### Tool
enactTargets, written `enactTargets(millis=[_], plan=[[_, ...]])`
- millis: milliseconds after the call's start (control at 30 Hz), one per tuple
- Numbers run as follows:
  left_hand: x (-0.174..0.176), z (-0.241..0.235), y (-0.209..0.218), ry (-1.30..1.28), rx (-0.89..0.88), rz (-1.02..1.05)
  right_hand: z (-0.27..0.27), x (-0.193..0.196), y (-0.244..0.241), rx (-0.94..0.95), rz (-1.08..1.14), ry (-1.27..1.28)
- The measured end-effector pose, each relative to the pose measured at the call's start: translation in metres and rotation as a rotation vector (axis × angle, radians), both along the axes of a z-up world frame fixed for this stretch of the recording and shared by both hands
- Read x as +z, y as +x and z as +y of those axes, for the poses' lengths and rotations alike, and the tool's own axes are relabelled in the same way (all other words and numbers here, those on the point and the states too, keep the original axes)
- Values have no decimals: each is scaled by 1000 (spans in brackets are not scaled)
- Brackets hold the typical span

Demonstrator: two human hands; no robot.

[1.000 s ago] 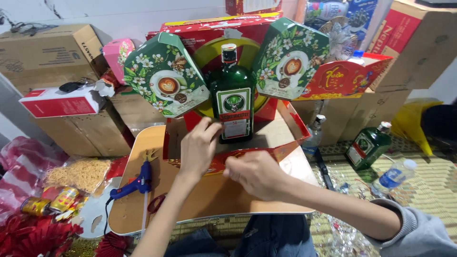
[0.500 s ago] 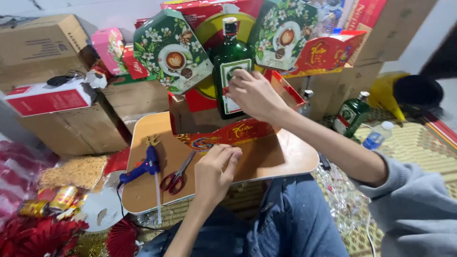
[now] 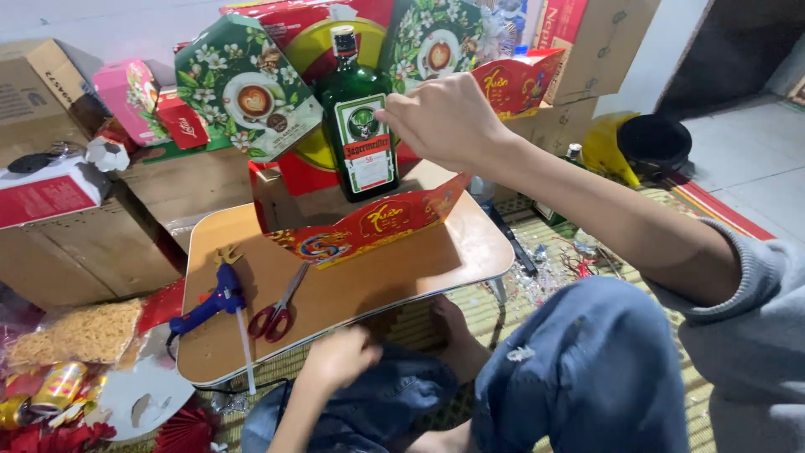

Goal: The person assembles a gift box by attaching a green coffee tin to a red cardboard base using a hot glue gun. They then place a Jägermeister bottle and two Red Bull cans inside the box. Finally, they handle a red decorative paper item.

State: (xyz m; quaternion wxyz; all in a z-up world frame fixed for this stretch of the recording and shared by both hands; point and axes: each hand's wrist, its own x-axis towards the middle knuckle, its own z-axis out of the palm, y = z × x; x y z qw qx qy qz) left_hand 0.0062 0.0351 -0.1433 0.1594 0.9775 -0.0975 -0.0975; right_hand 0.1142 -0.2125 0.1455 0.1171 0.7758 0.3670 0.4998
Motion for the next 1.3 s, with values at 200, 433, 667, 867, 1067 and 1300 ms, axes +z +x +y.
enactTargets(millis=[200,433,667,867,1067,1300], plan=[[-97,73,-47,318,138,-427,-9,12,-4,-121,-68,-80],[-163,140,-84,230,601,-673,-43,5,-19,-179,-2,-75],[-130,163,-82,28,687,-602,-16,-2,17,-52,176,19],[96,71,-98,-4,767,-400,47,-17,22,279,411,255],[208,9,-14,-404,368,-886,91,-36,-40,620,979,272],[189,8,132,6,41,-893,107,-97,-1,818,316,276]])
